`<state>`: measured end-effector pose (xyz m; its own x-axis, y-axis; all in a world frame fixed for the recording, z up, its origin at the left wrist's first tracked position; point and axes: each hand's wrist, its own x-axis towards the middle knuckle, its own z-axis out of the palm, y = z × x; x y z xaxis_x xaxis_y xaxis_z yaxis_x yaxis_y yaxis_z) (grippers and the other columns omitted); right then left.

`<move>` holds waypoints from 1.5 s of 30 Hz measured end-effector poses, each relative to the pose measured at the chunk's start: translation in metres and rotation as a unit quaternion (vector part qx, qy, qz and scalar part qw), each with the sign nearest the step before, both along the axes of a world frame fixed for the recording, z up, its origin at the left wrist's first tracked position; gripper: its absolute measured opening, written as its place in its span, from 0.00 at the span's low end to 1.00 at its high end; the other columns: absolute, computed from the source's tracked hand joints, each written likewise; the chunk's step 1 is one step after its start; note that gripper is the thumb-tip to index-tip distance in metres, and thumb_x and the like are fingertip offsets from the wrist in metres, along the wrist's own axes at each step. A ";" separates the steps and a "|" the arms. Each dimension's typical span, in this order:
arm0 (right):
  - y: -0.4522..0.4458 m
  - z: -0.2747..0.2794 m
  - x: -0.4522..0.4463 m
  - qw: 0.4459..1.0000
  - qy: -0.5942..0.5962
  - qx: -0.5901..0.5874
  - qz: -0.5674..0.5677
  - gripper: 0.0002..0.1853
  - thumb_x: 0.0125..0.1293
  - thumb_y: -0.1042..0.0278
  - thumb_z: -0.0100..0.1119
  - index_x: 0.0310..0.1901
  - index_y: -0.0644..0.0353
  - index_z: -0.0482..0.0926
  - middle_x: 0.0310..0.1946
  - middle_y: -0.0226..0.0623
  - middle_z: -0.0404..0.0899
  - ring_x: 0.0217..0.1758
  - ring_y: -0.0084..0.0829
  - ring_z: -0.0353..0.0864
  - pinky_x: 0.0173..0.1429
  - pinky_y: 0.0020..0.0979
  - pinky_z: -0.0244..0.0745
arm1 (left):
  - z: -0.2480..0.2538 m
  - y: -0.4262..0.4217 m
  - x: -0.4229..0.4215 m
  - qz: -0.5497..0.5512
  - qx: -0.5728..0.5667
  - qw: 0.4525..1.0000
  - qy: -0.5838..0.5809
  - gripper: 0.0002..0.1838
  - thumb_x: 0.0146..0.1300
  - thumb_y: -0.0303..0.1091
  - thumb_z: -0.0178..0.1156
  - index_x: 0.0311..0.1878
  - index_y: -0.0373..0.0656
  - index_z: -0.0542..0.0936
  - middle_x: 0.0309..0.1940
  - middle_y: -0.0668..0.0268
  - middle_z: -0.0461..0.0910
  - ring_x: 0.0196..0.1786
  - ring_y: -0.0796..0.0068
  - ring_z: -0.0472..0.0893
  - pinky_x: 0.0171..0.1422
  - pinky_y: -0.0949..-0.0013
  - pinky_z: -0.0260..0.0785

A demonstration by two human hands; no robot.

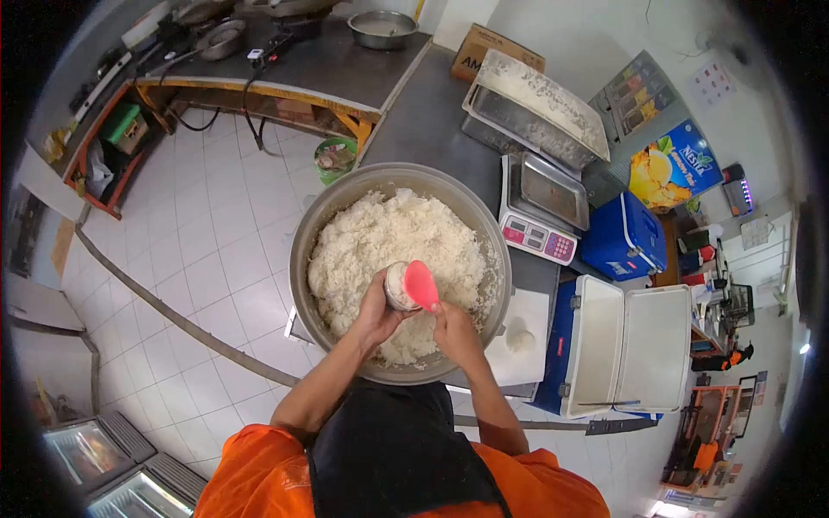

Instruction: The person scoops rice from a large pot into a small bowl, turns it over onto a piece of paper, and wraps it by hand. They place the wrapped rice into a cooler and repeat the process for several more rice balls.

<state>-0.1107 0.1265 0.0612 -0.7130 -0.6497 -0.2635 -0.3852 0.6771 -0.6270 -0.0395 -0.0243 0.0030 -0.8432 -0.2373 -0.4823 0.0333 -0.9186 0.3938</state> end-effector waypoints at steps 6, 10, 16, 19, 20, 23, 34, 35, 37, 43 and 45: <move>0.013 0.022 -0.027 0.989 0.072 -0.067 0.108 0.14 0.69 0.73 0.46 0.42 0.67 0.83 0.35 0.63 0.81 0.41 0.54 0.84 0.48 0.44 0.76 | 0.003 -0.007 0.004 -0.082 -0.029 0.996 -0.023 0.22 0.78 0.49 0.37 0.64 0.49 0.70 0.59 0.60 0.76 0.58 0.62 0.79 0.57 0.49 0.78; 0.001 0.031 -0.016 0.992 0.044 0.020 0.120 0.14 0.70 0.72 0.46 0.42 0.68 0.83 0.35 0.63 0.81 0.42 0.56 0.83 0.48 0.45 0.77 | 0.013 -0.011 0.008 -0.119 -0.023 0.993 0.006 0.21 0.79 0.48 0.38 0.66 0.49 0.69 0.60 0.60 0.75 0.60 0.62 0.78 0.56 0.48 0.79; 0.005 0.042 -0.045 0.976 0.041 0.061 0.204 0.13 0.69 0.72 0.48 0.43 0.67 0.82 0.34 0.60 0.82 0.41 0.56 0.82 0.46 0.45 0.77 | 0.016 -0.010 0.012 -0.143 -0.049 0.988 0.005 0.20 0.79 0.45 0.38 0.66 0.50 0.69 0.60 0.61 0.75 0.61 0.62 0.77 0.57 0.46 0.78; 0.007 0.049 -0.047 0.973 0.030 0.076 0.214 0.12 0.68 0.72 0.50 0.44 0.66 0.83 0.34 0.58 0.82 0.40 0.52 0.84 0.45 0.39 0.78 | 0.009 -0.016 0.017 -0.139 -0.059 0.989 -0.004 0.20 0.79 0.44 0.38 0.66 0.49 0.70 0.60 0.60 0.75 0.61 0.61 0.77 0.58 0.46 0.77; 0.009 0.052 -0.048 0.981 -0.019 0.063 0.182 0.11 0.67 0.73 0.51 0.44 0.65 0.83 0.34 0.56 0.83 0.40 0.50 0.85 0.45 0.36 0.79 | 0.005 -0.018 0.021 -0.139 -0.048 0.989 -0.009 0.20 0.79 0.44 0.37 0.65 0.48 0.70 0.61 0.60 0.75 0.61 0.60 0.77 0.58 0.45 0.77; 0.028 0.023 -0.033 0.988 0.043 -0.118 0.093 0.11 0.66 0.73 0.52 0.45 0.64 0.83 0.33 0.55 0.83 0.39 0.47 0.86 0.44 0.37 0.78 | 0.004 -0.016 0.022 -0.022 0.016 0.999 0.028 0.21 0.79 0.44 0.37 0.65 0.46 0.70 0.61 0.59 0.75 0.61 0.59 0.77 0.58 0.45 0.77; 0.020 0.016 -0.021 0.996 -0.003 0.042 0.082 0.17 0.73 0.60 0.48 0.44 0.65 0.82 0.38 0.58 0.82 0.47 0.57 0.82 0.52 0.49 0.76 | 0.025 -0.019 0.038 -0.069 -0.029 0.997 0.015 0.23 0.78 0.44 0.37 0.67 0.42 0.68 0.61 0.57 0.74 0.60 0.58 0.78 0.56 0.50 0.79; 0.028 0.014 -0.026 0.997 -0.001 -0.019 0.075 0.18 0.74 0.59 0.47 0.41 0.66 0.81 0.33 0.58 0.81 0.41 0.58 0.80 0.47 0.49 0.74 | 0.028 -0.021 0.046 -0.067 -0.027 0.997 -0.004 0.23 0.78 0.44 0.39 0.66 0.40 0.69 0.61 0.57 0.74 0.59 0.59 0.79 0.54 0.53 0.79; 0.031 0.017 -0.030 0.994 -0.002 -0.084 0.076 0.20 0.76 0.57 0.45 0.39 0.67 0.80 0.28 0.58 0.79 0.35 0.59 0.79 0.42 0.48 0.72 | 0.030 -0.030 0.059 -0.038 -0.018 0.999 0.015 0.23 0.78 0.44 0.37 0.68 0.44 0.67 0.64 0.57 0.72 0.61 0.59 0.78 0.57 0.51 0.78; 0.017 -0.006 0.003 0.979 0.124 -0.135 0.092 0.46 0.63 0.54 0.71 0.74 0.68 0.56 0.58 0.59 0.76 0.65 0.46 0.76 0.66 0.40 0.71 | 0.064 -0.020 0.080 0.056 0.000 0.996 0.076 0.26 0.79 0.44 0.37 0.76 0.50 0.60 0.70 0.60 0.68 0.68 0.59 0.72 0.71 0.50 0.67; 0.004 0.015 0.032 0.965 -0.054 -0.239 0.091 0.72 0.49 0.57 0.82 0.77 0.68 0.29 0.69 0.58 0.63 0.73 0.48 0.66 0.73 0.41 0.63 | 0.070 0.000 0.081 0.068 0.011 0.993 0.098 0.27 0.79 0.44 0.38 0.77 0.50 0.58 0.71 0.61 0.67 0.70 0.59 0.70 0.74 0.51 0.63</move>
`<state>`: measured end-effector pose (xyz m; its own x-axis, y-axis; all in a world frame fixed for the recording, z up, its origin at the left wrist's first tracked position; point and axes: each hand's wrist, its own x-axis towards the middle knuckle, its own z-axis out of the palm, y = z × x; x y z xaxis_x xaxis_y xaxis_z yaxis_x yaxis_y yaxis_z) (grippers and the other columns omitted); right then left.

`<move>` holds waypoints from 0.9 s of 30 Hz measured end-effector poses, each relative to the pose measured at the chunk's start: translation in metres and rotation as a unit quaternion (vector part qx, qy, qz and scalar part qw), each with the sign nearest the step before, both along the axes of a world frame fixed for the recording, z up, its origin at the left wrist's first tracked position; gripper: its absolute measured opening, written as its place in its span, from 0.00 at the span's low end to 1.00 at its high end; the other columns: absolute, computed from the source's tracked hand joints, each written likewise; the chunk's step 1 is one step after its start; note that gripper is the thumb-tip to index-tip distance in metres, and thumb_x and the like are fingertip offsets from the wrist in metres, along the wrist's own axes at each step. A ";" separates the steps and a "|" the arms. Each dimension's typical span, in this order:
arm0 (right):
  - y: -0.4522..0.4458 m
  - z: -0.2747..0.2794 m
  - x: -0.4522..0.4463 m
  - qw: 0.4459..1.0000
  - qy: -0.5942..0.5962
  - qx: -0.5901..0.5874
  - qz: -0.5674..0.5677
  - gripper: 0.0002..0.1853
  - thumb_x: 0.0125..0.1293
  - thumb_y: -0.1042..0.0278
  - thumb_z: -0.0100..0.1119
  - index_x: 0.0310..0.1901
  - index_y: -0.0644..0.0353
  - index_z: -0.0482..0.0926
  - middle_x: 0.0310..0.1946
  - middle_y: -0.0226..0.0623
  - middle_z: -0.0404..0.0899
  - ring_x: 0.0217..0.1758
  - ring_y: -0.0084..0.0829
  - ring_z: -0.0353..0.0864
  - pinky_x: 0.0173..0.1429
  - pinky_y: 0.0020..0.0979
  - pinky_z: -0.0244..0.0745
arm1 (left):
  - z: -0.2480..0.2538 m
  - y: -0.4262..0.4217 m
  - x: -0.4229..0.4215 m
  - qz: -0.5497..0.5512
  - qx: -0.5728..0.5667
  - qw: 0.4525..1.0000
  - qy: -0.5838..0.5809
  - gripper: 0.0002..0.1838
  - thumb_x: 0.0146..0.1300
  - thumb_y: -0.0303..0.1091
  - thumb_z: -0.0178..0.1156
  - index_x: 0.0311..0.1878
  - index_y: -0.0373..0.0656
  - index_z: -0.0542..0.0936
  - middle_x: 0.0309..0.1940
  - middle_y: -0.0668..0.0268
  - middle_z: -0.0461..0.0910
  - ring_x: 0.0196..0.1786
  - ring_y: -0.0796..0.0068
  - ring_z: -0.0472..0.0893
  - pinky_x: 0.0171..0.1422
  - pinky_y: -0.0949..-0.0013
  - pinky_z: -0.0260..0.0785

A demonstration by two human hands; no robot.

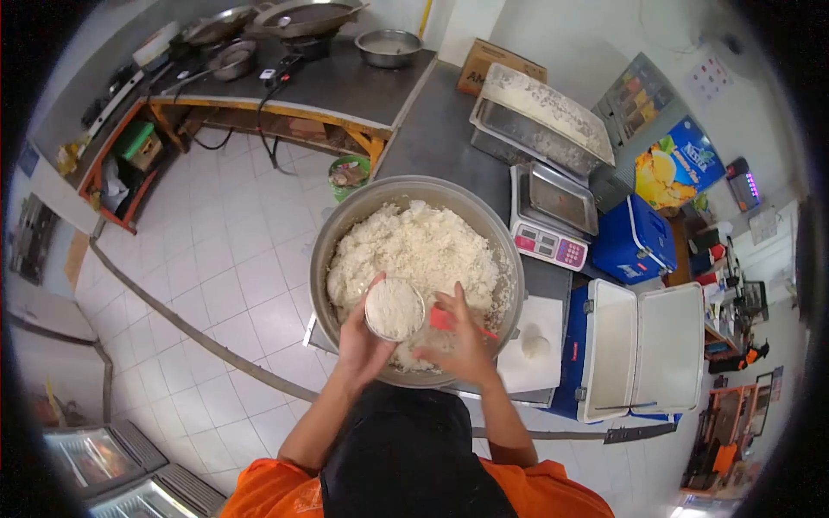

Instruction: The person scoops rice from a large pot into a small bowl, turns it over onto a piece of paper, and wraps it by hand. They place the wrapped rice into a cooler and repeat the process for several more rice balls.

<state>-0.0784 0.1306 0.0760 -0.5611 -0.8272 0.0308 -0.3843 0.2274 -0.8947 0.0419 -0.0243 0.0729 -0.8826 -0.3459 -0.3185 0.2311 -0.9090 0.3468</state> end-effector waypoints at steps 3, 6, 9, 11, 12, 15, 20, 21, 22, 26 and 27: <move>-0.002 0.005 0.035 0.993 -0.026 -0.089 -0.079 0.75 0.41 0.55 0.86 0.76 0.71 0.32 0.63 0.59 0.70 0.68 0.47 0.72 0.71 0.43 0.65 | 0.010 0.034 -0.005 0.025 0.014 0.999 -0.027 0.27 0.78 0.45 0.41 0.73 0.43 0.63 0.69 0.59 0.69 0.69 0.62 0.72 0.72 0.57 0.66; 0.019 0.010 0.044 0.977 0.047 -0.095 -0.186 0.74 0.40 0.58 0.87 0.76 0.71 0.35 0.62 0.57 0.72 0.66 0.46 0.73 0.71 0.42 0.66 | 0.014 0.064 -0.009 -0.048 -0.007 0.998 -0.042 0.27 0.78 0.47 0.41 0.73 0.45 0.63 0.71 0.59 0.67 0.71 0.63 0.69 0.74 0.56 0.63; 0.070 0.018 0.041 0.960 0.049 -0.091 -0.260 0.71 0.40 0.63 0.86 0.75 0.70 0.37 0.60 0.55 0.73 0.64 0.45 0.75 0.69 0.42 0.67 | -0.001 0.095 -0.014 -0.127 -0.058 0.988 -0.071 0.29 0.78 0.54 0.41 0.74 0.47 0.63 0.71 0.58 0.66 0.72 0.63 0.67 0.73 0.54 0.61; 0.109 0.017 0.034 0.952 0.051 -0.082 -0.291 0.70 0.39 0.69 0.83 0.76 0.68 0.36 0.58 0.52 0.73 0.64 0.43 0.75 0.70 0.41 0.67 | -0.006 0.117 -0.012 -0.087 -0.198 0.958 -0.187 0.33 0.76 0.59 0.44 0.71 0.43 0.65 0.65 0.56 0.71 0.67 0.61 0.71 0.72 0.54 0.61; 0.129 0.013 0.026 0.947 0.054 -0.080 -0.307 0.70 0.39 0.75 0.81 0.76 0.66 0.35 0.57 0.49 0.73 0.64 0.41 0.74 0.70 0.39 0.68 | -0.008 0.120 -0.009 -0.096 -0.199 0.958 -0.184 0.33 0.76 0.59 0.44 0.71 0.43 0.65 0.65 0.56 0.71 0.67 0.61 0.71 0.72 0.54 0.61; 0.184 -0.035 -0.009 0.942 0.093 -0.010 -0.321 0.68 0.38 0.74 0.80 0.76 0.66 0.37 0.56 0.46 0.76 0.62 0.40 0.76 0.71 0.41 0.67 | -0.004 0.109 0.013 -0.184 -0.353 0.910 -0.117 0.30 0.77 0.53 0.47 0.72 0.42 0.61 0.64 0.56 0.69 0.69 0.67 0.67 0.71 0.61 0.61; 0.219 -0.204 -0.061 0.959 0.191 0.121 -0.173 0.66 0.37 0.64 0.81 0.74 0.69 0.45 0.57 0.49 0.78 0.62 0.49 0.77 0.74 0.43 0.63 | -0.001 0.150 0.015 -0.425 -0.325 0.845 -0.012 0.25 0.78 0.47 0.48 0.67 0.39 0.68 0.56 0.60 0.77 0.62 0.69 0.75 0.67 0.65 0.64; 0.207 -0.212 -0.059 0.963 0.143 0.106 -0.200 0.65 0.38 0.61 0.82 0.74 0.70 0.46 0.59 0.51 0.76 0.64 0.51 0.75 0.75 0.43 0.62 | -0.007 0.164 0.008 -0.421 -0.322 0.847 -0.024 0.25 0.78 0.47 0.48 0.67 0.39 0.68 0.56 0.60 0.77 0.62 0.69 0.75 0.67 0.65 0.64; 0.195 -0.219 -0.057 0.965 0.093 0.093 -0.225 0.64 0.39 0.57 0.82 0.73 0.70 0.48 0.61 0.52 0.75 0.65 0.52 0.73 0.76 0.43 0.60 | -0.019 0.178 0.000 -0.442 -0.367 0.816 -0.061 0.24 0.78 0.46 0.49 0.67 0.38 0.69 0.55 0.59 0.78 0.61 0.69 0.76 0.67 0.66 0.65; 0.196 -0.206 -0.070 0.982 0.030 0.072 -0.171 0.64 0.39 0.50 0.84 0.73 0.70 0.52 0.65 0.57 0.70 0.69 0.53 0.68 0.75 0.45 0.60 | -0.063 0.231 -0.035 -0.452 -0.451 0.745 -0.192 0.23 0.77 0.45 0.50 0.65 0.37 0.71 0.52 0.59 0.80 0.58 0.68 0.77 0.65 0.67 0.66; 0.211 -0.195 -0.074 0.984 0.077 0.060 -0.150 0.62 0.41 0.49 0.83 0.72 0.70 0.54 0.66 0.57 0.68 0.70 0.53 0.66 0.74 0.45 0.61 | -0.072 0.242 -0.040 -0.453 -0.446 0.744 -0.206 0.23 0.77 0.45 0.50 0.65 0.37 0.71 0.52 0.59 0.80 0.58 0.68 0.77 0.65 0.67 0.66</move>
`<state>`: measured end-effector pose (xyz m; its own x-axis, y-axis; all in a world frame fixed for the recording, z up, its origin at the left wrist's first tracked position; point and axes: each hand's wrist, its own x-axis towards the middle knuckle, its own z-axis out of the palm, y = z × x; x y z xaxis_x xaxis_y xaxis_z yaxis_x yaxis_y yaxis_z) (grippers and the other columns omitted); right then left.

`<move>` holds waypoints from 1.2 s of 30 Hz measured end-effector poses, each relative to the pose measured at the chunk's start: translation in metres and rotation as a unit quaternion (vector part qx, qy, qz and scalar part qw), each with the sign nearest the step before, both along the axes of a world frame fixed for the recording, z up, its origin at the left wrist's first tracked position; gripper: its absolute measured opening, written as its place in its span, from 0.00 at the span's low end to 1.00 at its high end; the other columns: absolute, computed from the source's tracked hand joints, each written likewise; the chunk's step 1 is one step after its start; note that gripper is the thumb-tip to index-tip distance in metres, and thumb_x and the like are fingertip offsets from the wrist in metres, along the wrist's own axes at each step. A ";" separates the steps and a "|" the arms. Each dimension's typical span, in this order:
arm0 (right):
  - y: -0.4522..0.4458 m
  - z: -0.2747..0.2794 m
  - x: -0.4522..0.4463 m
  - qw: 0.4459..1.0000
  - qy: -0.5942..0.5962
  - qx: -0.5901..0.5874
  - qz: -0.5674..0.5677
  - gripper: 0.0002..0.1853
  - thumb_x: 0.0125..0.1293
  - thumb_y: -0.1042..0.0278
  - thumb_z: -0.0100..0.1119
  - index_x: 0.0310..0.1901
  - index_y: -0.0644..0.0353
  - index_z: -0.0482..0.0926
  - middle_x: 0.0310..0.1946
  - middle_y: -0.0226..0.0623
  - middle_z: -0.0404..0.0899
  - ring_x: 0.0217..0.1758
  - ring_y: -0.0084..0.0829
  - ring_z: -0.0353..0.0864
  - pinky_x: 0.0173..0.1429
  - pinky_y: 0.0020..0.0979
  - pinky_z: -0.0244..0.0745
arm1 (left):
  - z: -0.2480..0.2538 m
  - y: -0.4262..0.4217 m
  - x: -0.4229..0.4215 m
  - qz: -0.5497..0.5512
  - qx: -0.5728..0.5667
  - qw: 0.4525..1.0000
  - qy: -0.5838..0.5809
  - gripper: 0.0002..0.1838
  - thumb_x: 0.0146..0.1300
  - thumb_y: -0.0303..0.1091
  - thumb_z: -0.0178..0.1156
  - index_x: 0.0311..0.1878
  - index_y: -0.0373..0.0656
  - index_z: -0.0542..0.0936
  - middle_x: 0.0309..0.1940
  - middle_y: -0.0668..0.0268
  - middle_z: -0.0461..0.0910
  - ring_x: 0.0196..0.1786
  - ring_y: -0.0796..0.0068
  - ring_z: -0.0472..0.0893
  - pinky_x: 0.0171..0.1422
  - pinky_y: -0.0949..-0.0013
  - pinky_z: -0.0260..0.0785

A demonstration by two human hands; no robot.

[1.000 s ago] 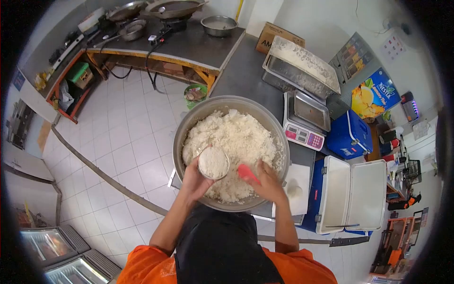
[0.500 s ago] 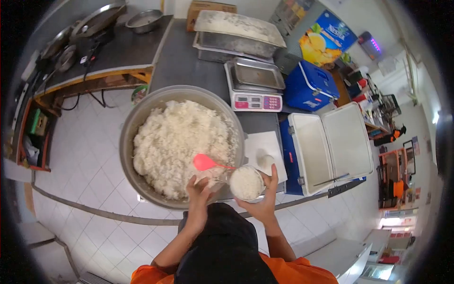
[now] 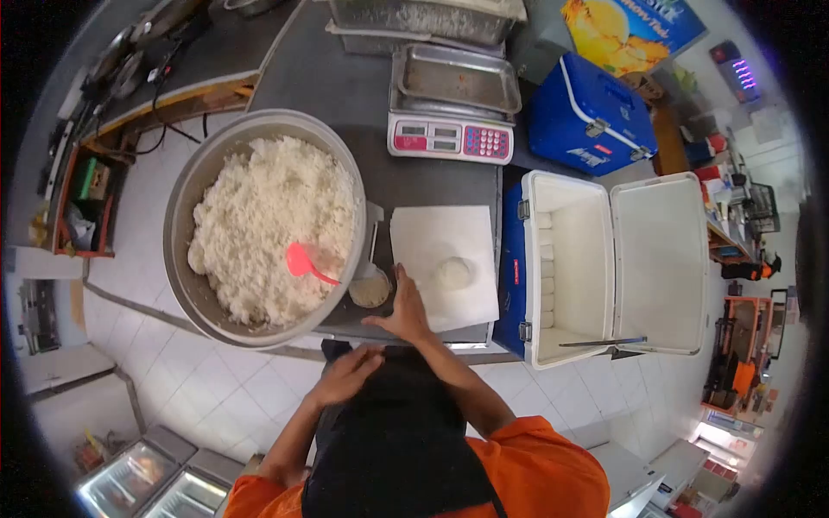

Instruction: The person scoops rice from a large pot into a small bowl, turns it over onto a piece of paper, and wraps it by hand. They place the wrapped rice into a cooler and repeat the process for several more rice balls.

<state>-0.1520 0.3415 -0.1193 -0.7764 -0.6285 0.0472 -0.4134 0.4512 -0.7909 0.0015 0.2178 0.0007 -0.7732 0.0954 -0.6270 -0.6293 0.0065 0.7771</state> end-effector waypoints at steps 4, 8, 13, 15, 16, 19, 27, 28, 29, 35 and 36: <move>0.087 0.038 -0.042 0.998 -0.041 -0.035 -0.038 0.34 0.51 0.55 0.79 0.55 0.64 0.75 0.54 0.49 0.77 0.54 0.46 0.81 0.55 0.41 0.77 | -0.041 0.043 -0.035 0.037 -0.108 0.993 0.028 0.22 0.75 0.44 0.54 0.62 0.36 0.73 0.52 0.53 0.81 0.55 0.63 0.81 0.61 0.65 0.70; 0.170 0.014 -0.102 0.992 -0.045 0.115 0.024 0.17 0.52 0.66 0.75 0.41 0.63 0.81 0.40 0.43 0.81 0.46 0.41 0.82 0.51 0.38 0.78 | -0.086 0.078 -0.069 0.025 -0.192 0.970 0.150 0.17 0.70 0.36 0.57 0.55 0.34 0.75 0.46 0.48 0.80 0.51 0.53 0.81 0.59 0.58 0.72; 0.174 -0.038 -0.139 0.951 0.085 0.176 0.240 0.11 0.53 0.69 0.69 0.35 0.64 0.79 0.36 0.47 0.80 0.44 0.46 0.81 0.53 0.41 0.76 | -0.132 0.090 -0.103 -0.046 -0.363 0.884 0.292 0.14 0.66 0.30 0.58 0.52 0.34 0.76 0.46 0.46 0.76 0.52 0.47 0.77 0.59 0.52 0.72; 0.174 -0.066 -0.151 0.951 -0.176 0.173 0.187 0.08 0.57 0.68 0.65 0.33 0.64 0.79 0.35 0.48 0.79 0.49 0.48 0.79 0.55 0.45 0.75 | -0.146 0.087 -0.110 -0.088 -0.383 0.870 0.298 0.18 0.66 0.35 0.60 0.53 0.33 0.75 0.48 0.44 0.75 0.56 0.45 0.75 0.62 0.52 0.70; 0.167 -0.049 -0.155 0.951 -0.174 0.172 0.189 0.08 0.57 0.68 0.65 0.33 0.64 0.79 0.35 0.48 0.79 0.49 0.48 0.79 0.55 0.45 0.75 | -0.140 0.086 -0.113 -0.086 -0.385 0.869 0.297 0.18 0.66 0.35 0.60 0.53 0.33 0.75 0.48 0.44 0.75 0.56 0.45 0.75 0.62 0.52 0.70; 0.163 -0.019 -0.163 0.911 -0.020 0.258 0.321 0.07 0.60 0.69 0.62 0.34 0.64 0.81 0.37 0.49 0.79 0.51 0.48 0.78 0.56 0.46 0.73 | -0.130 0.090 -0.119 -0.087 -0.377 0.886 0.254 0.27 0.64 0.47 0.63 0.54 0.32 0.75 0.50 0.42 0.75 0.57 0.44 0.76 0.63 0.52 0.70; 0.165 -0.027 -0.168 0.924 -0.076 0.211 0.310 0.07 0.65 0.73 0.56 0.36 0.64 0.83 0.41 0.48 0.79 0.53 0.48 0.77 0.60 0.44 0.72 | -0.098 0.096 -0.130 -0.151 -0.444 0.876 0.115 0.40 0.57 0.65 0.64 0.57 0.35 0.76 0.47 0.47 0.82 0.53 0.43 0.80 0.59 0.52 0.73; 0.165 -0.027 -0.167 0.925 -0.076 0.211 0.308 0.07 0.65 0.73 0.56 0.36 0.64 0.83 0.41 0.48 0.79 0.53 0.48 0.77 0.60 0.44 0.72 | -0.096 0.097 -0.132 -0.152 -0.443 0.876 0.116 0.40 0.57 0.65 0.64 0.57 0.35 0.76 0.47 0.47 0.82 0.53 0.43 0.80 0.59 0.52 0.73; 0.165 -0.027 -0.167 0.924 -0.075 0.214 0.308 0.07 0.66 0.73 0.57 0.38 0.65 0.83 0.41 0.48 0.79 0.53 0.49 0.78 0.60 0.44 0.71 | -0.095 0.098 -0.133 -0.155 -0.464 0.866 0.104 0.37 0.58 0.62 0.65 0.55 0.36 0.77 0.45 0.49 0.83 0.50 0.44 0.82 0.56 0.53 0.75; 0.180 -0.018 -0.140 0.965 -0.017 0.139 0.223 0.10 0.68 0.70 0.56 0.44 0.67 0.80 0.44 0.47 0.79 0.55 0.48 0.77 0.62 0.44 0.71 | -0.144 0.088 -0.118 -0.089 -0.489 0.841 0.217 0.17 0.62 0.38 0.63 0.48 0.36 0.80 0.38 0.50 0.82 0.46 0.47 0.81 0.53 0.51 0.74; 0.180 -0.006 -0.131 0.980 0.038 0.083 0.177 0.11 0.68 0.69 0.54 0.44 0.67 0.80 0.45 0.47 0.79 0.56 0.48 0.77 0.62 0.43 0.72 | -0.144 0.086 -0.118 -0.040 -0.487 0.828 0.276 0.11 0.61 0.29 0.62 0.46 0.37 0.81 0.37 0.51 0.82 0.45 0.48 0.81 0.51 0.51 0.74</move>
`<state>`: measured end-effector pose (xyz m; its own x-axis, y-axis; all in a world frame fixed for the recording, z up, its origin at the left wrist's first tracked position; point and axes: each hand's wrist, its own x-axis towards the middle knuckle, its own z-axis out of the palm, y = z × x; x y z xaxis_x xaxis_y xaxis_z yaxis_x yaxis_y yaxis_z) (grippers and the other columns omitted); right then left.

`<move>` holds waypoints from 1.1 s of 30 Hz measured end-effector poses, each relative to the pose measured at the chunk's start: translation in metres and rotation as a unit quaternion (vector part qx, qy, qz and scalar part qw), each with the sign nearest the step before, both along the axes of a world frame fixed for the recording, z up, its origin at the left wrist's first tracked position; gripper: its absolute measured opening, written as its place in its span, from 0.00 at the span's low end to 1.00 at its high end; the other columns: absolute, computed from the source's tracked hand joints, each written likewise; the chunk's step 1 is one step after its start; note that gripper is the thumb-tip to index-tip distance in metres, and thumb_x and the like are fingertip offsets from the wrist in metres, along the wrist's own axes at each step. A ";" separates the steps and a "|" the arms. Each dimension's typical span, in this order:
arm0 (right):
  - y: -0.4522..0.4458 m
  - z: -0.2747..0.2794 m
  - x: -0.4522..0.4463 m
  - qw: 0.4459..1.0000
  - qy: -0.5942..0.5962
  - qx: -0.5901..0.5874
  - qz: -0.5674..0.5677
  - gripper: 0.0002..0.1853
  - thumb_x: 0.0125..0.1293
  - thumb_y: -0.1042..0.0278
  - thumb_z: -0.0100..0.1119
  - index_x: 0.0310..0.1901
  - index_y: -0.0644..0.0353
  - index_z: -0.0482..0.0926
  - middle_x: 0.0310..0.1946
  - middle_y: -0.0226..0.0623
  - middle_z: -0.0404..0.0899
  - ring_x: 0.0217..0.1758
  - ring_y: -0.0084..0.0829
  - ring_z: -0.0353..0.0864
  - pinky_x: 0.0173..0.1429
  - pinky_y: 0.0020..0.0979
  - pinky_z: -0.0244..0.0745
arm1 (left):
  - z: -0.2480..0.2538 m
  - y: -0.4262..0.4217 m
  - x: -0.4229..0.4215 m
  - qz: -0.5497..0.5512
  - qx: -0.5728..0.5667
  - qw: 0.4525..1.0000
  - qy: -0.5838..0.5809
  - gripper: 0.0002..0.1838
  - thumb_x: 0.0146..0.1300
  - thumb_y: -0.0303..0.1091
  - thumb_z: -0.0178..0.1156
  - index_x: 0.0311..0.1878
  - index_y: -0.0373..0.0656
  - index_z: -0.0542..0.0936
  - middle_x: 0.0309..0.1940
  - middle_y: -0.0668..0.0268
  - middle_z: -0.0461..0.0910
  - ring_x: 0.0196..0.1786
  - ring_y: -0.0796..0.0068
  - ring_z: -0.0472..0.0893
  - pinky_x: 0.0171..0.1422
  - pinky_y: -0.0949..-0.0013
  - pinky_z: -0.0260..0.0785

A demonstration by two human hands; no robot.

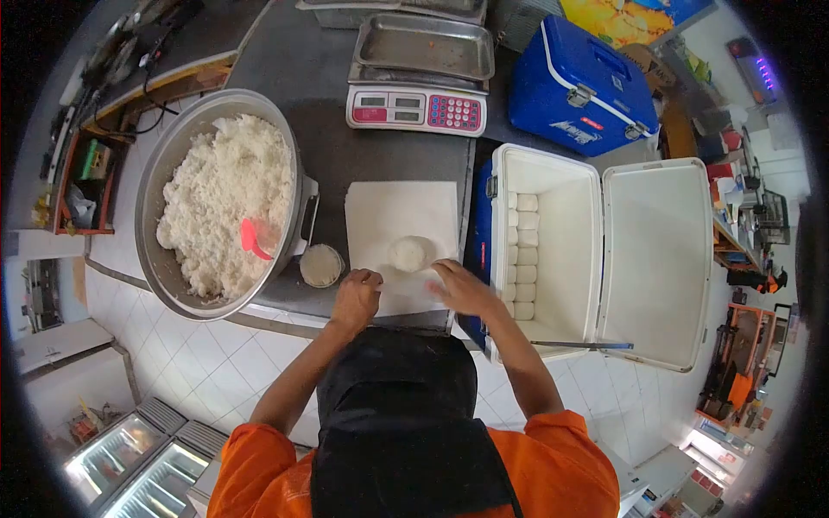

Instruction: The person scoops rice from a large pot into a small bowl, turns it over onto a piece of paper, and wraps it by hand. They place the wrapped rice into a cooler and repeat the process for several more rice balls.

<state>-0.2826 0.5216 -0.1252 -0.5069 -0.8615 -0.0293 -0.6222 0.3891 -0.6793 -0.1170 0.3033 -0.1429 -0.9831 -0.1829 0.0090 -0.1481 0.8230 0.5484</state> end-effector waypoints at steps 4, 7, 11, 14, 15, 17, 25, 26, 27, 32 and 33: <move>-0.005 0.026 0.007 0.992 0.123 -0.033 -0.003 0.12 0.67 0.64 0.57 0.46 0.63 0.81 0.48 0.46 0.79 0.56 0.48 0.77 0.60 0.42 0.74 | 0.043 -0.009 -0.018 0.075 0.067 0.995 0.026 0.07 0.60 0.26 0.62 0.42 0.37 0.82 0.36 0.51 0.81 0.46 0.48 0.80 0.50 0.51 0.74; -0.015 0.003 -0.023 0.997 0.021 0.050 -0.048 0.14 0.63 0.63 0.63 0.48 0.59 0.81 0.47 0.46 0.80 0.53 0.48 0.79 0.57 0.42 0.77 | 0.026 -0.031 -0.043 0.052 0.055 0.997 -0.001 0.10 0.59 0.25 0.63 0.45 0.38 0.82 0.37 0.51 0.82 0.45 0.47 0.81 0.49 0.51 0.74; -0.039 -0.015 -0.065 0.982 -0.140 0.087 -0.089 0.11 0.61 0.65 0.66 0.44 0.56 0.83 0.45 0.46 0.83 0.50 0.46 0.82 0.54 0.41 0.77 | 0.011 -0.049 -0.086 0.095 0.057 0.983 -0.146 0.20 0.59 0.29 0.65 0.55 0.38 0.77 0.38 0.51 0.83 0.42 0.45 0.83 0.50 0.53 0.76; -0.047 -0.017 -0.073 0.977 -0.127 0.145 -0.096 0.08 0.63 0.65 0.64 0.41 0.58 0.85 0.45 0.46 0.84 0.51 0.46 0.82 0.54 0.41 0.77 | -0.007 -0.047 -0.096 0.082 -0.055 0.963 -0.253 0.22 0.60 0.31 0.64 0.57 0.36 0.75 0.43 0.50 0.82 0.43 0.44 0.83 0.52 0.52 0.76; -0.050 -0.017 -0.076 0.974 -0.114 0.168 -0.104 0.08 0.64 0.65 0.63 0.40 0.58 0.85 0.46 0.45 0.84 0.52 0.46 0.82 0.54 0.41 0.76 | -0.010 -0.044 -0.097 0.070 -0.112 0.952 -0.277 0.21 0.61 0.30 0.62 0.57 0.35 0.74 0.46 0.49 0.81 0.46 0.44 0.82 0.54 0.52 0.75; -0.060 -0.014 -0.076 0.986 -0.036 0.101 -0.126 0.08 0.63 0.65 0.64 0.40 0.58 0.86 0.47 0.43 0.83 0.54 0.44 0.79 0.55 0.41 0.74 | 0.022 -0.029 -0.091 0.041 -0.138 0.980 -0.139 0.21 0.61 0.28 0.60 0.57 0.33 0.74 0.50 0.48 0.79 0.50 0.44 0.80 0.57 0.52 0.74; -0.088 -0.014 -0.079 0.985 0.148 0.067 -0.051 0.06 0.56 0.65 0.68 0.33 0.55 0.88 0.48 0.36 0.72 0.59 0.39 0.66 0.60 0.43 0.64 | 0.016 0.044 -0.049 -0.117 -0.084 0.988 0.057 0.23 0.64 0.24 0.54 0.61 0.23 0.70 0.57 0.43 0.72 0.63 0.44 0.72 0.71 0.52 0.66; -0.087 -0.014 -0.085 0.985 0.149 0.069 -0.047 0.06 0.56 0.65 0.68 0.33 0.55 0.88 0.48 0.36 0.72 0.59 0.39 0.66 0.60 0.43 0.64 | 0.014 0.042 -0.048 -0.128 -0.106 0.985 0.043 0.24 0.63 0.26 0.55 0.61 0.21 0.70 0.59 0.44 0.69 0.65 0.45 0.70 0.72 0.54 0.64; -0.088 -0.017 -0.094 0.992 0.121 0.023 -0.036 0.06 0.54 0.64 0.69 0.31 0.54 0.88 0.47 0.35 0.72 0.58 0.39 0.66 0.60 0.43 0.64 | 0.014 0.044 -0.048 -0.124 -0.104 0.986 0.044 0.24 0.63 0.26 0.55 0.61 0.21 0.70 0.59 0.44 0.69 0.65 0.45 0.70 0.72 0.54 0.64; -0.099 -0.028 -0.093 0.988 0.156 0.008 0.000 0.03 0.50 0.65 0.71 0.26 0.53 0.87 0.46 0.33 0.72 0.58 0.38 0.67 0.59 0.42 0.64 | 0.006 0.045 -0.049 -0.107 -0.103 0.987 0.056 0.24 0.64 0.28 0.56 0.60 0.20 0.70 0.58 0.43 0.70 0.64 0.45 0.70 0.72 0.54 0.65; -0.101 -0.022 -0.094 0.990 0.137 0.038 0.012 0.04 0.50 0.65 0.72 0.27 0.52 0.87 0.47 0.33 0.72 0.58 0.38 0.67 0.60 0.42 0.64 | 0.005 0.043 -0.049 -0.103 -0.106 0.987 0.058 0.24 0.64 0.28 0.56 0.60 0.20 0.70 0.58 0.43 0.70 0.64 0.45 0.70 0.72 0.54 0.65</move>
<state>-0.3765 0.4202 -0.1472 -0.4850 -0.8736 0.0405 -0.7879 0.4164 -0.4537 -0.1664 0.3467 -0.1377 -0.9893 0.0395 0.1403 0.0886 0.9272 0.3639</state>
